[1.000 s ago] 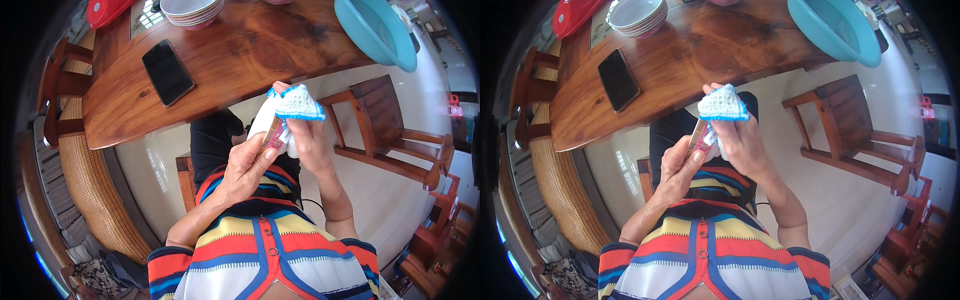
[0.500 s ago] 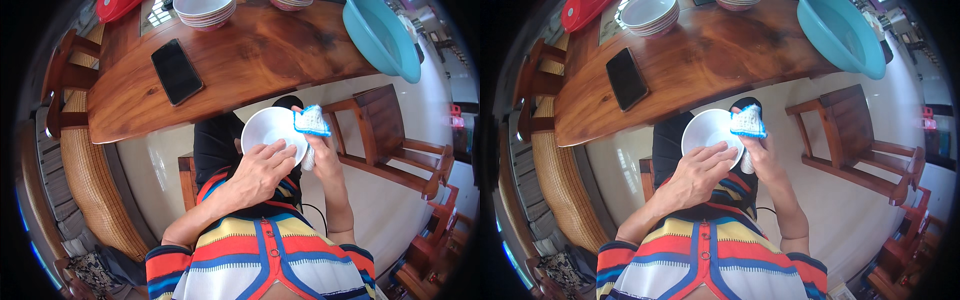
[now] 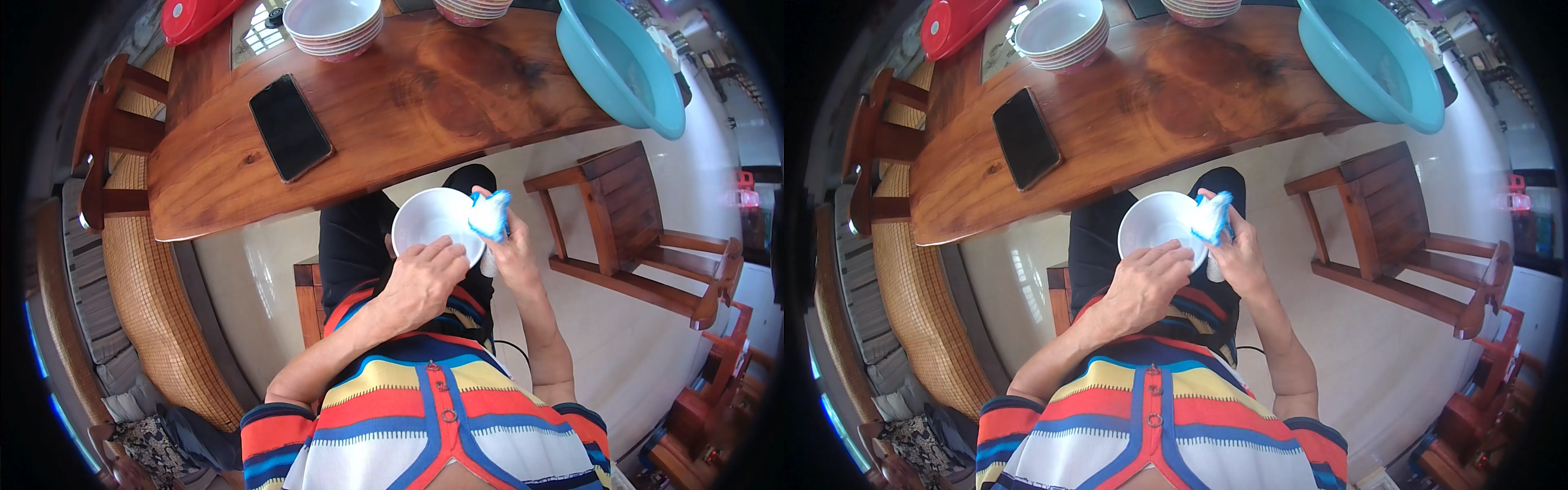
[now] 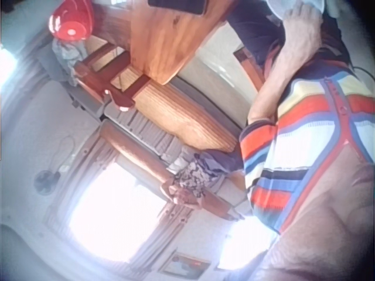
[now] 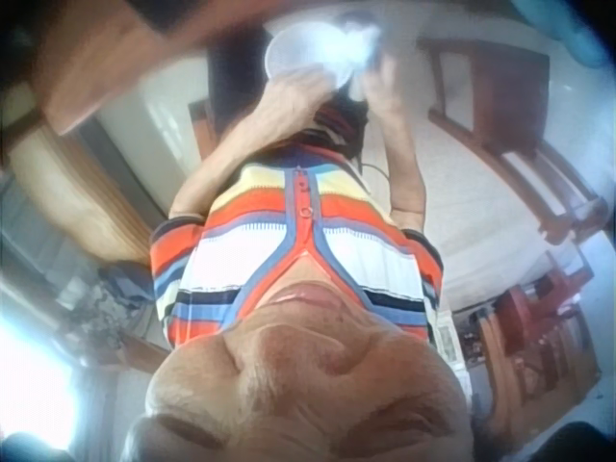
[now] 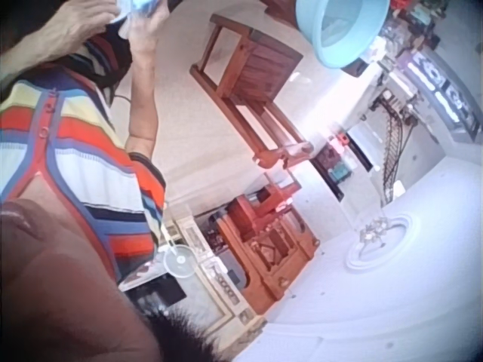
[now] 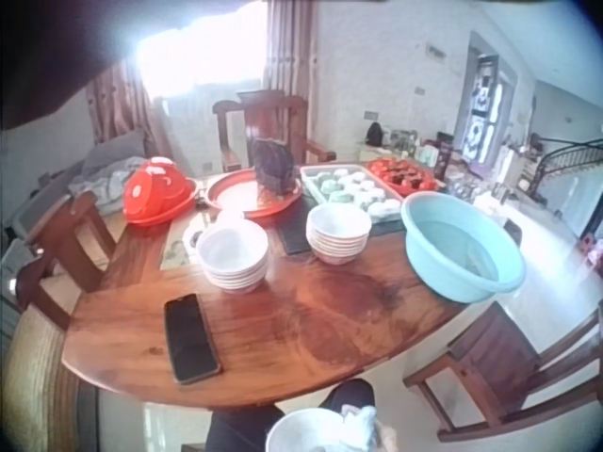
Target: The person wipes the inside and outside of several bowls one at a time using a cloth, then places each bowl back into a stack on the table.
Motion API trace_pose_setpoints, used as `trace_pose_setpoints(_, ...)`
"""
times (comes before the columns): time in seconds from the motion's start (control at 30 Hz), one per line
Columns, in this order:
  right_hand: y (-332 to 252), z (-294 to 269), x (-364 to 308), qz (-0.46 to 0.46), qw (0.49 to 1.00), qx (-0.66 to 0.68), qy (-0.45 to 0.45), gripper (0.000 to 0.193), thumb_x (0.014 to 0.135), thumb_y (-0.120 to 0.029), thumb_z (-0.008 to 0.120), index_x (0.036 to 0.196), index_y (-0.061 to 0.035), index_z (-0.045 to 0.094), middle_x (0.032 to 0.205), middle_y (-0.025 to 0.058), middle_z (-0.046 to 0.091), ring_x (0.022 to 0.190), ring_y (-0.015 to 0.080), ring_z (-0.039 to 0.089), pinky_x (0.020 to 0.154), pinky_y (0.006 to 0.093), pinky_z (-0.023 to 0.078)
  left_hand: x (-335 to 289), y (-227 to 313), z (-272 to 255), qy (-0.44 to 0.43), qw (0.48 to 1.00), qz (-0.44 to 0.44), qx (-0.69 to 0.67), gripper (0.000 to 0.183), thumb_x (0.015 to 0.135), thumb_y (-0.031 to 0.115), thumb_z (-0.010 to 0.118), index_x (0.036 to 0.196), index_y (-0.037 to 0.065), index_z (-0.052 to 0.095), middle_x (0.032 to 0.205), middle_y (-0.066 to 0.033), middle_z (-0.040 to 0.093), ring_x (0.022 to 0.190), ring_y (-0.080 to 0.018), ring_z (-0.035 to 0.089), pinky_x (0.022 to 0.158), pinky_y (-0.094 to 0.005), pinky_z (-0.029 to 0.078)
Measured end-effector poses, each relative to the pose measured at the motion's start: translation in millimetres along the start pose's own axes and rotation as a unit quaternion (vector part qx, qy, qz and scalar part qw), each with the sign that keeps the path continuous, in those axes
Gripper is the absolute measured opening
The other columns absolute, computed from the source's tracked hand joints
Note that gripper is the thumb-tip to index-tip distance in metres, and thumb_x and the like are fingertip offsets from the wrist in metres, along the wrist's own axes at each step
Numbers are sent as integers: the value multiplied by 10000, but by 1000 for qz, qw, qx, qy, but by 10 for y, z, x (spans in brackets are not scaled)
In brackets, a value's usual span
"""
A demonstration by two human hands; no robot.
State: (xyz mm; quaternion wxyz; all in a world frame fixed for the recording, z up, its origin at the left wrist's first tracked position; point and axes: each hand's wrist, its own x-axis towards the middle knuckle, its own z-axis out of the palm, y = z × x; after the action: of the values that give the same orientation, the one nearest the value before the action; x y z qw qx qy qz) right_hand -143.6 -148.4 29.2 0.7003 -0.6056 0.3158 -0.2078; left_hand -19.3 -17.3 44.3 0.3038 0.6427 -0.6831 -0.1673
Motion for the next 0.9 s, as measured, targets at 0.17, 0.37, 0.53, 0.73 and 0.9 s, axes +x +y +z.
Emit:
trace_pose_setpoints(0.17,-119,356,-225,-206,968,-144,-14,535,829,-7,516,1349,-23,391,1412,156,343,1347,289,264,1082,394,214,0,-47,27,120,834,-188,-504,142,923,46,494,1052,-5,527,860,-44,578,821,-91,516,712,-228,439)
trace_pose_setpoints(0.37,-356,538,-131,-281,906,-317,-5,471,883,-193,462,1320,-22,436,1393,149,371,1347,340,267,1068,528,133,8,28,-203,133,867,-169,-450,182,887,54,527,1059,-5,533,789,-40,581,703,-59,513,619,-223,437)
trace_pose_setpoints(0.53,-380,290,247,-70,990,23,-124,427,966,-227,428,1315,17,418,1306,131,495,1164,183,492,979,310,374,-129,58,-480,84,841,-188,-501,184,911,132,557,988,-34,573,751,-27,546,685,-51,471,592,-223,410)
trace_pose_setpoints(0.73,-188,418,103,-124,988,56,-79,621,942,-389,369,1407,2,244,1393,134,380,1283,232,371,1062,349,282,-55,-93,-547,222,579,-219,-753,368,904,249,571,1147,-23,516,1048,-88,624,968,-158,599,904,-294,446)
trace_pose_setpoints(0.9,-172,642,-137,-170,985,-26,-10,720,899,-264,419,1454,-34,23,1498,124,141,1384,244,158,1110,359,136,85,-19,-481,297,525,-206,-771,362,938,240,519,1211,8,466,1169,-75,569,1073,-165,544,970,-326,401)
